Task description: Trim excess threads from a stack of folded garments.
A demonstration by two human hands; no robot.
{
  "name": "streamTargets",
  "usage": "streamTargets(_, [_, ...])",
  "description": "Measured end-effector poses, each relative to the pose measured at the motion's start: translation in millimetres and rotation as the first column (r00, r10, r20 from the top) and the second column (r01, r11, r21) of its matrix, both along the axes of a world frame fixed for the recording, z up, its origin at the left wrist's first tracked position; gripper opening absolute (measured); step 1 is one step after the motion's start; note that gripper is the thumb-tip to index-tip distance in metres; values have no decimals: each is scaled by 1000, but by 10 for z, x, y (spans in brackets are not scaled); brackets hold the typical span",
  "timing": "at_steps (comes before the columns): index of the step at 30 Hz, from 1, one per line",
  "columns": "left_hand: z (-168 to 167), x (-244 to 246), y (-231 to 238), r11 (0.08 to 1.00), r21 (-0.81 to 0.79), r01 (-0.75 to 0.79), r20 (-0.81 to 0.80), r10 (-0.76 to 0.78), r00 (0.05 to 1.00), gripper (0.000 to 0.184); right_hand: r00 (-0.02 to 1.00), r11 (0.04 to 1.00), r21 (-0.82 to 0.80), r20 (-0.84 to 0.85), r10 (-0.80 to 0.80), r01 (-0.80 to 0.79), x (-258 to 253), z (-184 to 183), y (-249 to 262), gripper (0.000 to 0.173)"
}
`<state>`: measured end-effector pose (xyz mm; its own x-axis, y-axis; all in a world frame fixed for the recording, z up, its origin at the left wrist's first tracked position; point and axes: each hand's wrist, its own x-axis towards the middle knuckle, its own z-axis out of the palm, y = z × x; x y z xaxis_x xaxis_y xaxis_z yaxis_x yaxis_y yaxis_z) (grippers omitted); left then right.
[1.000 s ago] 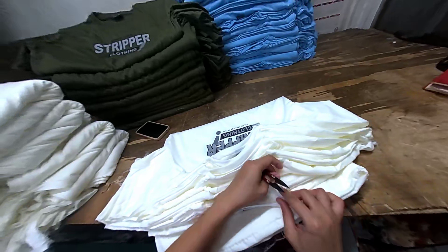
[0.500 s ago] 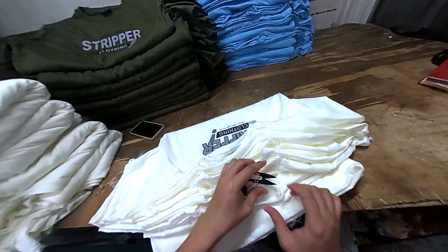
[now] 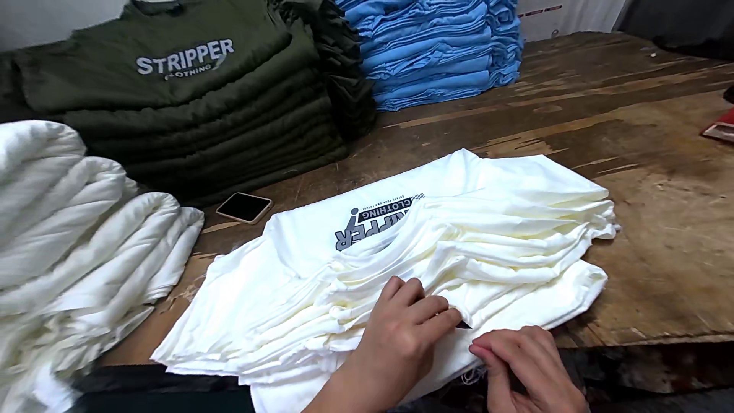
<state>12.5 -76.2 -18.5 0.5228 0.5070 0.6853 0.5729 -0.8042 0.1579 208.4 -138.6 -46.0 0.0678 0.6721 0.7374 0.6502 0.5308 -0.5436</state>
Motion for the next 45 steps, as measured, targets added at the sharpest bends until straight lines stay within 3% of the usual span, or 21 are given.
streamTargets(2, [26,-31,4,999,-45,-30,35,31,999,15,999,999,-19,9,35,-35,75,13,-11,13])
streamTargets(5, [78,-98,2,927,-360,-105,22,121,992,30,994,1000,-24,106,20,-17,191,12,5,24])
streamTargets(7, [185,-66,61,732,-670,-124,-51,122,991,38,972,999,-23,231,-34,40,196,2,37,27])
streamTargets(9, [314,-1,181,557,-826,-89,-74,49,996,45,939,998,-29,342,-39,52,169,-25,76,24])
streamTargets(10, [349,33,224,563,-823,-80,-51,66,997,46,933,999,-33,360,-9,23,172,-24,90,23])
streamTargets(11, [365,76,252,626,-771,-119,-49,128,991,44,925,998,-55,378,30,-10,196,16,85,23])
streamTargets(14, [148,236,375,894,-300,-332,-15,344,939,30,900,983,-166,411,144,-82,345,211,9,33])
streamTargets(15, [45,253,439,935,-172,-310,-8,314,950,25,900,975,-204,404,167,-89,391,270,-28,39])
streamTargets(17, [-49,228,496,977,-138,-161,-69,152,986,15,911,966,-249,378,166,-73,451,367,-75,43])
streamTargets(20, [104,55,435,908,-417,22,-119,-78,990,25,951,978,-200,310,1,64,447,383,-66,27])
streamTargets(22, [135,3,400,881,-468,73,-130,-151,980,33,956,975,-166,276,-97,147,414,338,-17,21])
streamTargets(25, [15,67,388,927,-372,43,-87,-81,993,26,957,968,-171,258,-135,183,294,297,34,19])
streamTargets(28, [20,29,406,909,-412,58,14,-57,998,29,950,963,-183,276,-144,198,150,267,70,24])
streamTargets(31, [45,2,301,928,-368,53,61,-32,998,24,960,974,-138,239,-143,180,91,172,62,15])
streamTargets(35, [78,-5,49,998,-36,43,58,-41,998,20,968,972,-150,203,-147,179,110,183,-14,16])
streamTargets(38, [9,67,-70,980,199,34,-46,-25,999,24,974,976,-127,166,-156,178,93,146,-31,15])
streamTargets(40, [-43,102,-64,962,271,31,-79,-10,997,21,975,980,-116,170,-141,162,74,134,-30,16])
streamTargets(42, [-61,105,-39,973,233,-9,-33,17,999,19,968,981,-132,225,-112,144,92,175,-37,17])
streamTargets(45, [-18,72,-29,995,-36,-90,142,94,985,21,963,980,-142,248,-103,141,120,254,-17,28])
